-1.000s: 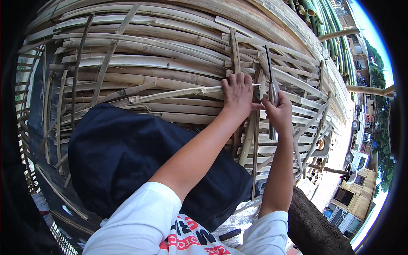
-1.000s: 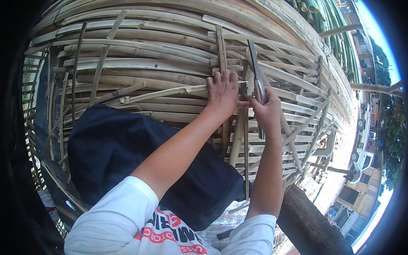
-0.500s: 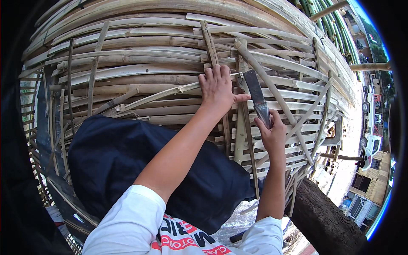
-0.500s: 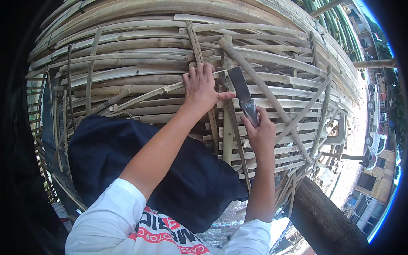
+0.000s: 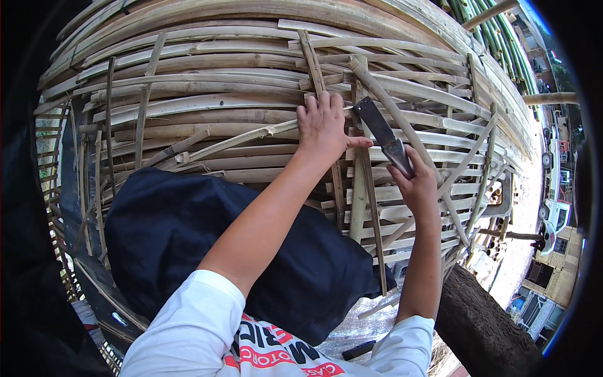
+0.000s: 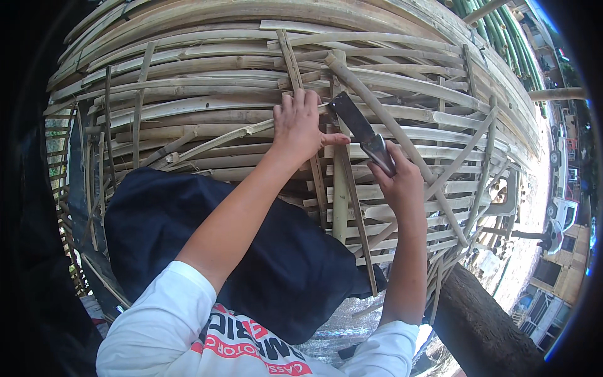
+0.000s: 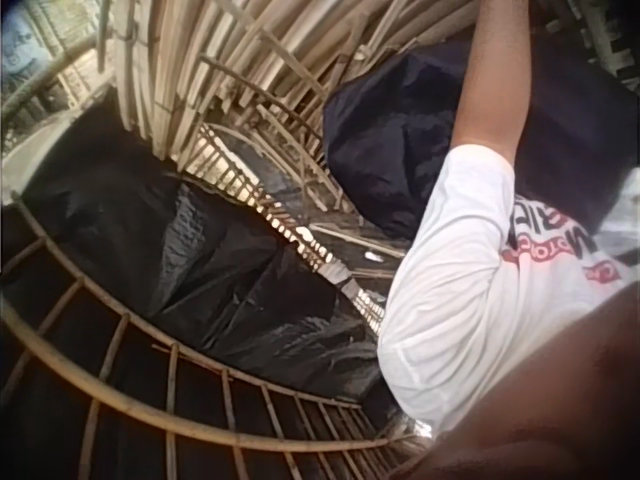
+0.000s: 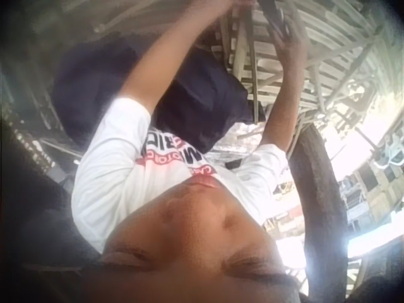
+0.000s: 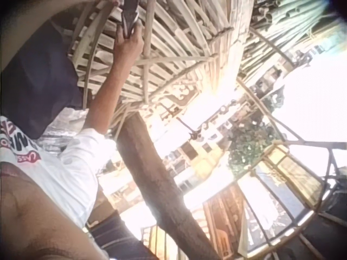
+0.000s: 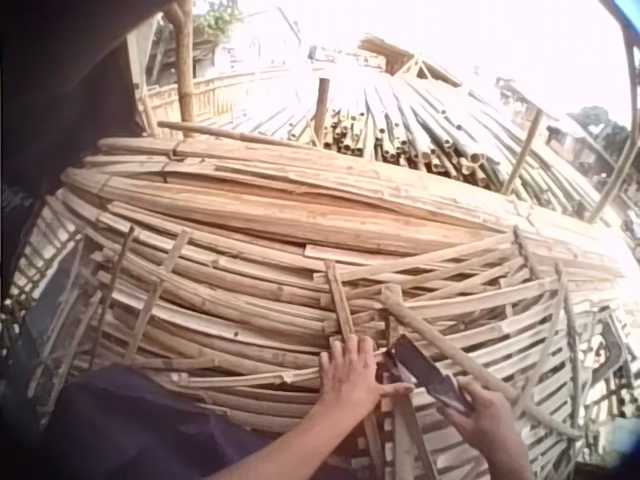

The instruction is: The person uses a blade to shave and trim thin strips of bamboo that are woven into a large furniture structure, using their hands to position and test the fit of the bamboo pieces.

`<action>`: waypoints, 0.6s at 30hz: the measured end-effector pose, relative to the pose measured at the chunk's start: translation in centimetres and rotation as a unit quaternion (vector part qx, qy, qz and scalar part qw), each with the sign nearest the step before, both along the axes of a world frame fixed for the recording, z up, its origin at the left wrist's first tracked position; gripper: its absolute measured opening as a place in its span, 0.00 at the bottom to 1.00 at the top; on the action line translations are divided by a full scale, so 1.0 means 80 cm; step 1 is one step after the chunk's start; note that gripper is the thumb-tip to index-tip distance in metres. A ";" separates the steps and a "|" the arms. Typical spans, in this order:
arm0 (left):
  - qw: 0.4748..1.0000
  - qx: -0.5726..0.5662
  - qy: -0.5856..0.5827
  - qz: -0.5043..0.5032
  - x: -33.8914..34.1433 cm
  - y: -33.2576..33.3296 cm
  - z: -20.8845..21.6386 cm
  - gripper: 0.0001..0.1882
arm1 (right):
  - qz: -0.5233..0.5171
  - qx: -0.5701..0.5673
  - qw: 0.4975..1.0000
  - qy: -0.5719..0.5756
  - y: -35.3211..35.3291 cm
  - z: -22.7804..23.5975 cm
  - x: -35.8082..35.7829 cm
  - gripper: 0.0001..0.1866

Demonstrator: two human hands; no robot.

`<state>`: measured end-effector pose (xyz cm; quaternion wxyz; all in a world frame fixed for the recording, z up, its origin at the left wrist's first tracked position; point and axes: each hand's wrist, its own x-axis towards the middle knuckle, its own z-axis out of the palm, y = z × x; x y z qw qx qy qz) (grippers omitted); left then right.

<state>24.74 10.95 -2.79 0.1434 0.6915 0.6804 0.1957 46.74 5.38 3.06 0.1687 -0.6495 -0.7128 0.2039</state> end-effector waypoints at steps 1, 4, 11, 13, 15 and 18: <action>1.000 0.001 -0.001 0.001 0.000 0.000 0.002 0.63 | 0.006 0.019 1.000 -0.020 -0.002 -0.003 0.000 0.26; 1.000 0.000 0.007 0.002 -0.002 -0.001 0.004 0.59 | 0.011 0.081 0.995 -0.064 -0.012 -0.010 -0.005 0.26; 1.000 0.002 -0.011 0.005 -0.006 0.002 0.005 0.58 | 0.050 0.273 0.938 -0.207 -0.014 -0.034 -0.011 0.26; 1.000 -0.001 -0.016 0.003 -0.004 0.002 0.006 0.57 | 0.066 0.293 0.929 -0.215 -0.011 -0.033 -0.004 0.27; 1.000 -0.005 -0.016 0.011 -0.003 0.002 0.006 0.56 | 0.070 0.264 0.936 -0.222 -0.012 -0.032 0.000 0.27; 1.000 -0.014 -0.015 0.017 -0.003 0.005 0.006 0.55 | 0.074 0.220 0.944 -0.234 -0.013 -0.023 -0.001 0.28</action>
